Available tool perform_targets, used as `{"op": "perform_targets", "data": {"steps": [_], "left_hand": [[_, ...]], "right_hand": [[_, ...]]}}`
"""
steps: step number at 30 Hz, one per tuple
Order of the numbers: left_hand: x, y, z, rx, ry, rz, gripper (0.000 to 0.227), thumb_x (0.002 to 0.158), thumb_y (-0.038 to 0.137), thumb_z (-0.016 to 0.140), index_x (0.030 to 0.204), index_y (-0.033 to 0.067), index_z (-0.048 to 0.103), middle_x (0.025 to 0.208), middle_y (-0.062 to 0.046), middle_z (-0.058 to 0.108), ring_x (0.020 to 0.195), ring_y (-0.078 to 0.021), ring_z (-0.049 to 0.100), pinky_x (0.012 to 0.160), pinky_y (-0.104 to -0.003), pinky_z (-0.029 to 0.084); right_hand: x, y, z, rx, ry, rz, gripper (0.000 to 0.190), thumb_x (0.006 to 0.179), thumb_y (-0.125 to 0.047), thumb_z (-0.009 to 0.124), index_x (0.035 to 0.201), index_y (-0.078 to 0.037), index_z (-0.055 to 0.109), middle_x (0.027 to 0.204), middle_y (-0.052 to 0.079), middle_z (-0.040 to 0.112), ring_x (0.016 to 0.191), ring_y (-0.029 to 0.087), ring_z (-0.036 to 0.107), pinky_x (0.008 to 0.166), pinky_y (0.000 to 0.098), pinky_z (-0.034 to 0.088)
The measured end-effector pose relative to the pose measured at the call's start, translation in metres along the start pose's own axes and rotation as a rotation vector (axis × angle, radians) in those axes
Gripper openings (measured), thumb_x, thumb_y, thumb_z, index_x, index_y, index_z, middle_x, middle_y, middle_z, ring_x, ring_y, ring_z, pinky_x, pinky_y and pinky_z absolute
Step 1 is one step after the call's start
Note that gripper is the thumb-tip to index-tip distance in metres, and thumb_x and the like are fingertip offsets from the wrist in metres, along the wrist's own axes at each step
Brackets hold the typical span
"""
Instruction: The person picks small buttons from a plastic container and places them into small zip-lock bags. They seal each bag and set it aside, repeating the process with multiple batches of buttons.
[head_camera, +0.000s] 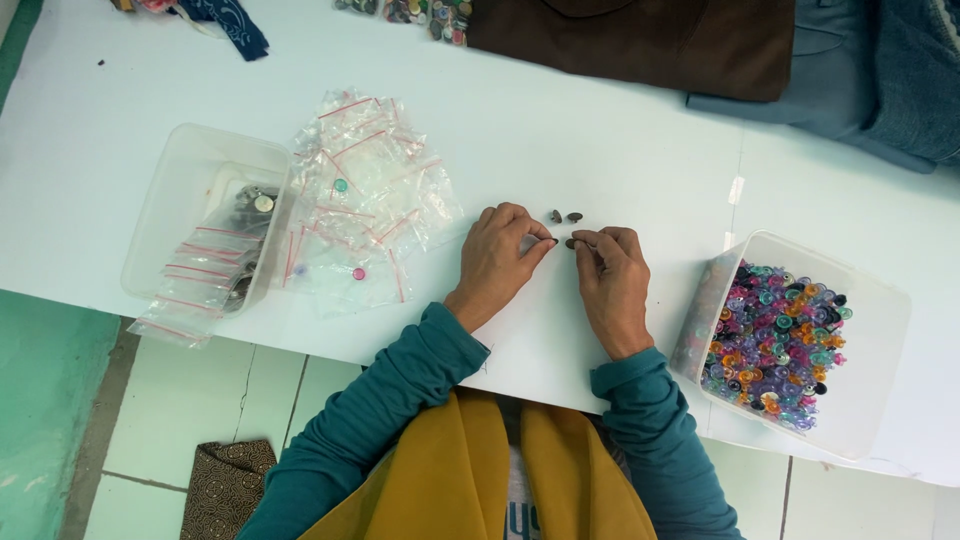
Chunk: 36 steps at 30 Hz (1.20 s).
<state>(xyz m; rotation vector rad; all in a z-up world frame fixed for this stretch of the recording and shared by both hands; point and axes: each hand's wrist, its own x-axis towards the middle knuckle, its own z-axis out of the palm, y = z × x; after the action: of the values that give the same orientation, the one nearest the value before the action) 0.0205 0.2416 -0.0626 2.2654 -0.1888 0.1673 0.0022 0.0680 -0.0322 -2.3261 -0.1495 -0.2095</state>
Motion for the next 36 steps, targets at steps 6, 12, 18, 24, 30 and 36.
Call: {"op": "perform_targets", "data": {"steps": [6, 12, 18, 24, 30, 36], "left_hand": [[0.000, 0.001, 0.002, 0.028, 0.018, 0.022, 0.011, 0.090, 0.026, 0.076, 0.094, 0.0173, 0.072, 0.097, 0.000, 0.057, 0.095, -0.0261, 0.062, 0.081, -0.040, 0.051], [-0.002, 0.002, 0.001, -0.001, 0.056, 0.037, 0.015, 0.093, 0.027, 0.074, 0.104, 0.0184, 0.070, 0.100, 0.000, 0.058, 0.096, -0.0266, 0.063, 0.081, -0.040, 0.051], [-0.005, 0.014, -0.005, -0.048, 0.098, 0.090, 0.015, 0.093, 0.026, 0.075, 0.106, 0.0195, 0.070, 0.100, 0.001, 0.059, 0.097, -0.0267, 0.064, 0.080, -0.041, 0.052], [-0.007, 0.082, -0.026, -0.236, -0.011, 0.233, 0.013, 0.095, 0.018, 0.073, 0.107, 0.0196, 0.071, 0.099, 0.000, 0.062, 0.095, -0.0266, 0.066, 0.082, -0.040, 0.053], [0.010, 0.151, -0.026, -0.485, -0.347, 0.442, 0.014, 0.098, 0.009, 0.066, 0.111, 0.0130, 0.067, 0.102, -0.008, 0.066, 0.095, -0.0307, 0.069, 0.084, -0.040, 0.058], [0.013, 0.180, 0.024, -0.011, -0.598, 0.862, 0.018, 0.100, 0.028, 0.059, 0.095, 0.0157, 0.071, 0.090, 0.002, 0.069, 0.084, -0.0236, 0.059, 0.079, -0.042, 0.038]], "right_hand": [[0.002, -0.004, 0.000, -0.035, -0.023, -0.002, 0.013, 0.101, 0.002, 0.064, 0.111, 0.003, 0.074, 0.099, 0.018, 0.058, 0.080, 0.027, 0.068, 0.063, 0.0347, 0.057], [0.001, 0.005, 0.001, 0.005, 0.002, -0.009, 0.017, 0.101, 0.001, 0.065, 0.116, 0.003, 0.073, 0.098, 0.017, 0.057, 0.077, 0.026, 0.066, 0.061, 0.0342, 0.057], [-0.011, -0.008, -0.016, 0.074, 0.051, -0.024, 0.021, 0.100, 0.001, 0.066, 0.121, 0.002, 0.071, 0.102, 0.016, 0.056, 0.077, 0.023, 0.064, 0.061, 0.0332, 0.056], [-0.041, -0.031, -0.058, 0.146, 0.214, -0.151, 0.024, 0.098, 0.005, 0.068, 0.120, -0.002, 0.074, 0.102, 0.012, 0.059, 0.068, 0.019, 0.062, 0.058, 0.0301, 0.054], [-0.067, -0.034, -0.149, 0.067, 0.221, -0.062, 0.019, 0.096, 0.003, 0.072, 0.113, -0.002, 0.078, 0.104, 0.017, 0.067, 0.076, 0.023, 0.063, 0.066, 0.0345, 0.054], [-0.086, 0.005, -0.222, -0.127, -0.207, 0.245, 0.031, 0.098, -0.029, 0.059, 0.119, -0.013, 0.076, 0.115, 0.005, 0.075, 0.097, 0.018, 0.071, 0.063, 0.0329, 0.055]]}}
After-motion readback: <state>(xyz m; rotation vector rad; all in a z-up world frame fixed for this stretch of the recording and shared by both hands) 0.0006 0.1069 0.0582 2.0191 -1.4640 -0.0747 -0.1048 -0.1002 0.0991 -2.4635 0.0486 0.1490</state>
